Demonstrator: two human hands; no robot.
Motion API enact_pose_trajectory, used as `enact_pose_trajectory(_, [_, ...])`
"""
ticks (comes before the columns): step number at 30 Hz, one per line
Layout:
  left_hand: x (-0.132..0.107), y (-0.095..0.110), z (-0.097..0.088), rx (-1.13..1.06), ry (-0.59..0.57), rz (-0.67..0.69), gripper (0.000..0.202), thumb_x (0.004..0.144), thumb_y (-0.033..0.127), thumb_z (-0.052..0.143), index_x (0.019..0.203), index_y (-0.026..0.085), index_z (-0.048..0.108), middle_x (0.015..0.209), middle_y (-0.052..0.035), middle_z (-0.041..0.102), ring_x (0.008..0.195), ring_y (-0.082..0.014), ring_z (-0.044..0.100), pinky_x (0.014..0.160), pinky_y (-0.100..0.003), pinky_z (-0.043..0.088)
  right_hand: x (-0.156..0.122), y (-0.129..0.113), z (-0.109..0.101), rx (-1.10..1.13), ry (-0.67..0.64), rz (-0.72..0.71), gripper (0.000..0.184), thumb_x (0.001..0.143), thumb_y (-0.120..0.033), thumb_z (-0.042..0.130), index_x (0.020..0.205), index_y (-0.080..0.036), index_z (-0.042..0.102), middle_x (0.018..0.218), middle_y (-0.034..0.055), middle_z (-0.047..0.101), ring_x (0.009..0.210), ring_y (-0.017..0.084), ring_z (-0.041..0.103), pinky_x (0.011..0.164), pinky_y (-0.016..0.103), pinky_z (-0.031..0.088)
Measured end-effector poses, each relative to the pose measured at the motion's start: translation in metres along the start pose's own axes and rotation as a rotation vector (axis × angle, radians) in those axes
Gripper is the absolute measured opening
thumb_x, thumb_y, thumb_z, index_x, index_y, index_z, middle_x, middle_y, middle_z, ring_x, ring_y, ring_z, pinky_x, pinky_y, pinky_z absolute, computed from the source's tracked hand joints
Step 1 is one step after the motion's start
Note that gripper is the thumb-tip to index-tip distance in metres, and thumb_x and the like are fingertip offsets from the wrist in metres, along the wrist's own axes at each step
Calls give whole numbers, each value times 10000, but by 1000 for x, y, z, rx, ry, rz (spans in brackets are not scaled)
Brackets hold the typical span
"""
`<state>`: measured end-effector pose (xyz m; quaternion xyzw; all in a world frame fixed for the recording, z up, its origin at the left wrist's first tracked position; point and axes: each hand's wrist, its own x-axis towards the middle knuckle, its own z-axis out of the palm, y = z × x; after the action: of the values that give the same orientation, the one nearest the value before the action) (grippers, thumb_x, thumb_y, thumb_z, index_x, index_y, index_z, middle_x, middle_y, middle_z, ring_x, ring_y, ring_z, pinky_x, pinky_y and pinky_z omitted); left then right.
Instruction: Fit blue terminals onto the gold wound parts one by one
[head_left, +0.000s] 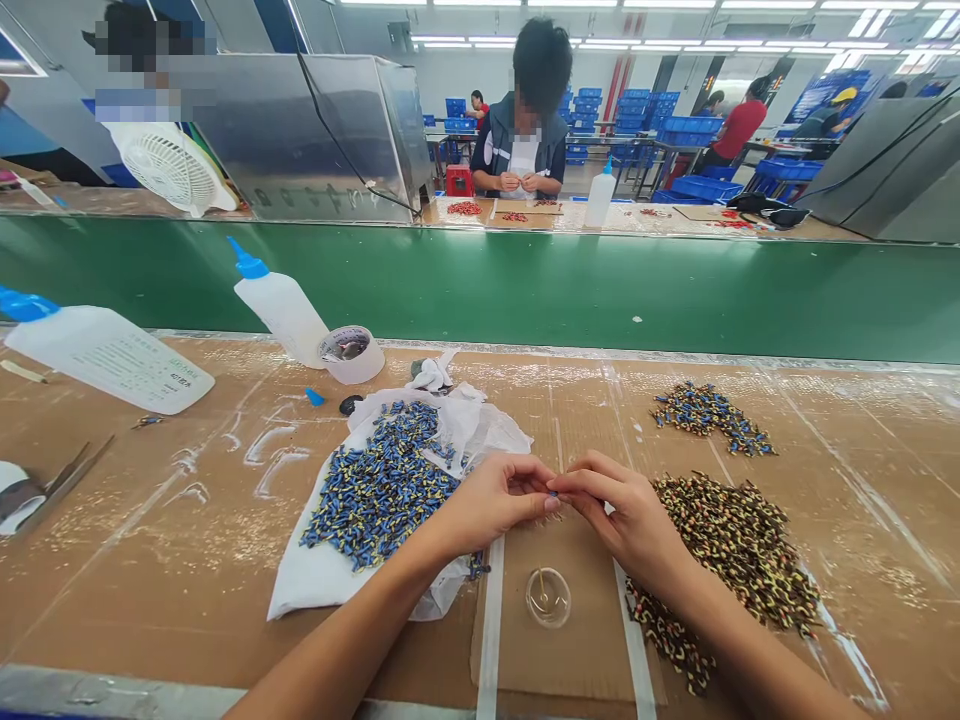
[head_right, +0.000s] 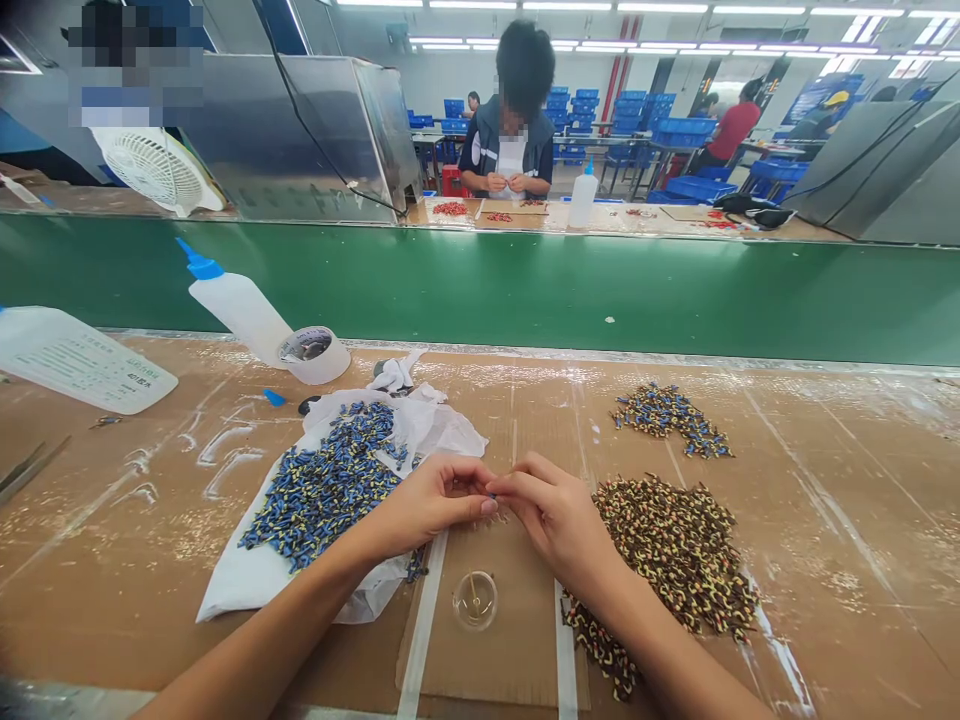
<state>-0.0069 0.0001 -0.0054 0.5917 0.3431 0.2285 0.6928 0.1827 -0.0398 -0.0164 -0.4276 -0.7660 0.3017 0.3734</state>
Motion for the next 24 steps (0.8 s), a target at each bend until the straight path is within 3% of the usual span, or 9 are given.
enact_pose_trajectory(3, [-1,2,-1,85,37,32,141,773,266,667,803,129,655,669,23,545,628,-90,455,584,-202,339,-1,0,3,-9,38,19,198,949,-173,483,1018,-230,660,894,40,592,798,169,577,694,277,441])
enact_pose_trajectory(7, [0,0,-2,212,79,26,134,788,248,634,837,129,672,673,13,570,631,-101,481,592,-218,357,-3,-4,-1,53,132,165,101,929,-260,538,974,-185,590,793,23,586,696,158,548,628,265,429])
enact_pose_trajectory(10, [1,-4,-1,239,95,33,139,788,234,624,850,120,673,688,1,590,639,-108,502,607,-228,377,-5,-13,-5,149,-119,233,179,944,-306,516,831,-187,588,710,-2,567,643,140,509,578,244,395])
enact_pose_trajectory(12, [2,-6,-1,237,106,47,135,783,217,624,860,116,670,725,-12,610,672,-116,524,639,-236,399,-7,-19,-4,205,-342,244,154,928,-302,549,840,-189,606,716,-10,574,637,131,501,567,232,385])
enact_pose_trajectory(14, [3,-7,-1,233,117,57,130,778,205,629,866,118,667,748,-17,618,699,-122,538,666,-242,415,-8,-24,0,247,-453,265,108,907,-291,586,891,-189,618,761,-6,597,646,125,510,568,223,391])
enact_pose_trajectory(20, [3,-7,-2,225,87,78,157,792,196,620,924,133,680,751,-14,625,715,-122,552,682,-242,425,-9,-25,8,273,-443,285,77,897,-254,608,880,-181,626,760,-13,594,628,113,509,556,210,389])
enact_pose_trajectory(24, [4,-8,-3,251,92,65,123,782,192,626,862,125,691,741,-20,638,705,-124,555,670,-241,423,-8,-24,3,225,-426,165,82,892,-217,621,822,-177,636,782,-11,590,683,118,530,617,223,409])
